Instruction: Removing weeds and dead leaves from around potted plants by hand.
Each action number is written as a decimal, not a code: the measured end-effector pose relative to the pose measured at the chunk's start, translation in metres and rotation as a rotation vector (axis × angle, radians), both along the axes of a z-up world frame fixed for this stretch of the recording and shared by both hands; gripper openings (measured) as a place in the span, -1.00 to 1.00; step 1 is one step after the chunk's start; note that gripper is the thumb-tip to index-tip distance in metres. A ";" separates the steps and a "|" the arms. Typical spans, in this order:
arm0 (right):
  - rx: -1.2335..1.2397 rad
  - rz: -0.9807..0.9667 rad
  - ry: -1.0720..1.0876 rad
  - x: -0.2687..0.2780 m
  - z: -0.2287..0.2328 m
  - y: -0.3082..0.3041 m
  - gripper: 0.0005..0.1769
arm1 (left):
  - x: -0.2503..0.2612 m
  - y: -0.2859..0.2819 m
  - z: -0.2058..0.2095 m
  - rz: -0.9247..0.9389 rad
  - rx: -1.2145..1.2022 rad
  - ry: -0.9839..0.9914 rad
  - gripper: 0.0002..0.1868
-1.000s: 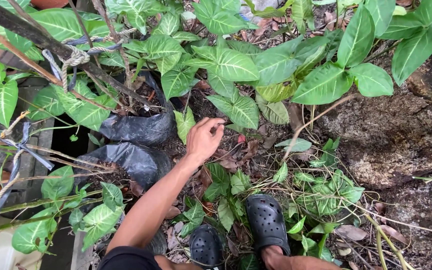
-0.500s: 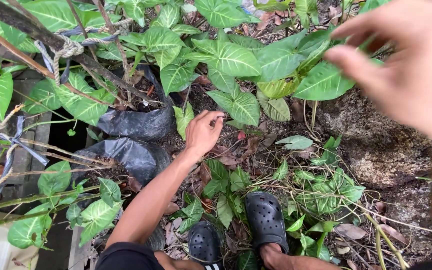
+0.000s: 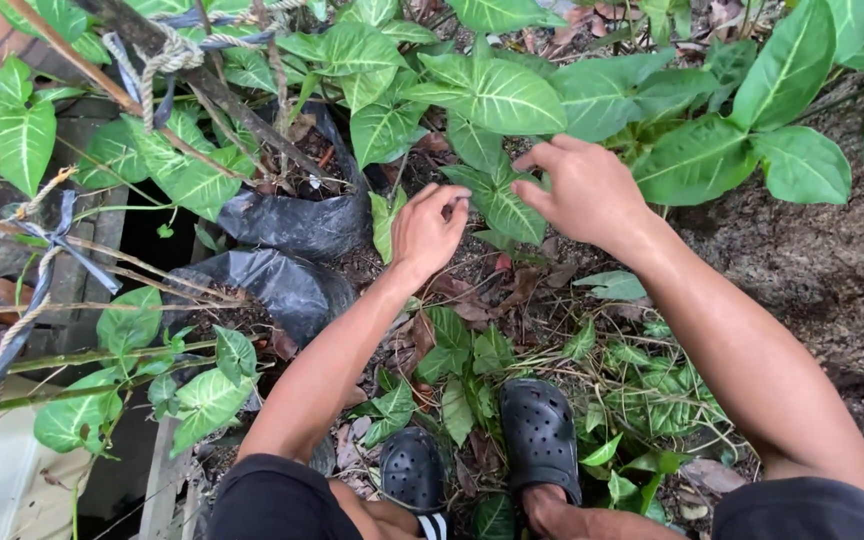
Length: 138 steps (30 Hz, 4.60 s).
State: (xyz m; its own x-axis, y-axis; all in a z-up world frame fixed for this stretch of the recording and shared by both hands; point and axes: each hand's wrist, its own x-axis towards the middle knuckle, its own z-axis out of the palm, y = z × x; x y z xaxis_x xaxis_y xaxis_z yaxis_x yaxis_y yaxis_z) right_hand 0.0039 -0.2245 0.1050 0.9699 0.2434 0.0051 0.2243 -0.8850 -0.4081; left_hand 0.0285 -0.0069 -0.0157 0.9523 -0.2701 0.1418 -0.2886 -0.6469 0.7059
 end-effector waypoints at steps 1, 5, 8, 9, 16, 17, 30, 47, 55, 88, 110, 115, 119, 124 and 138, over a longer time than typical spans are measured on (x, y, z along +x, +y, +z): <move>0.003 0.001 0.039 0.004 -0.003 0.001 -0.66 | 0.001 -0.001 0.002 0.002 0.007 0.016 -0.78; 0.065 0.016 0.065 0.010 -0.014 -0.006 -0.61 | 0.007 -0.003 0.001 0.000 -0.016 0.001 -0.78; 0.067 -0.025 0.034 0.009 -0.017 -0.016 -0.63 | 0.007 -0.003 0.008 -0.017 -0.024 -0.023 -0.78; 0.075 -0.040 0.014 0.009 -0.018 -0.019 -0.65 | 0.009 -0.005 0.005 -0.016 -0.028 -0.015 -0.78; 0.040 -0.061 -0.080 0.014 -0.042 -0.039 -0.60 | 0.016 -0.006 -0.006 0.004 -0.047 -0.012 -0.79; 0.040 -0.057 -0.079 0.014 -0.044 -0.039 -0.60 | 0.016 -0.004 -0.005 0.009 -0.047 -0.011 -0.79; 0.095 -0.141 0.135 0.005 -0.053 0.004 -0.55 | 0.021 0.035 -0.016 0.080 0.094 0.054 -0.81; 0.225 -0.257 0.370 -0.014 -0.111 -0.021 -0.71 | 0.017 0.046 -0.074 0.003 0.506 0.353 -0.70; -0.124 -0.228 0.513 -0.009 -0.236 -0.058 -0.52 | 0.013 0.065 -0.135 -0.116 0.708 0.453 -0.59; -0.437 -0.088 0.620 -0.047 -0.255 -0.032 -0.37 | -0.024 0.064 -0.083 -0.432 1.024 -0.022 -0.41; -0.526 -0.051 0.733 -0.035 -0.277 -0.017 -0.53 | 0.010 0.114 -0.101 -0.055 0.995 0.215 -0.38; -0.483 -0.040 0.701 -0.040 -0.263 -0.016 -0.52 | 0.033 0.123 -0.131 0.350 0.151 -0.345 -0.85; -0.505 -0.074 0.713 -0.040 -0.261 -0.014 -0.51 | 0.037 0.110 -0.092 0.425 -0.034 -0.273 -0.58; -0.520 -0.049 0.695 -0.042 -0.268 -0.023 -0.50 | 0.045 0.108 -0.106 0.343 0.137 -0.189 -0.78; -0.521 -0.045 0.709 -0.039 -0.259 -0.022 -0.49 | 0.037 0.117 -0.099 0.188 -0.006 -0.548 -0.83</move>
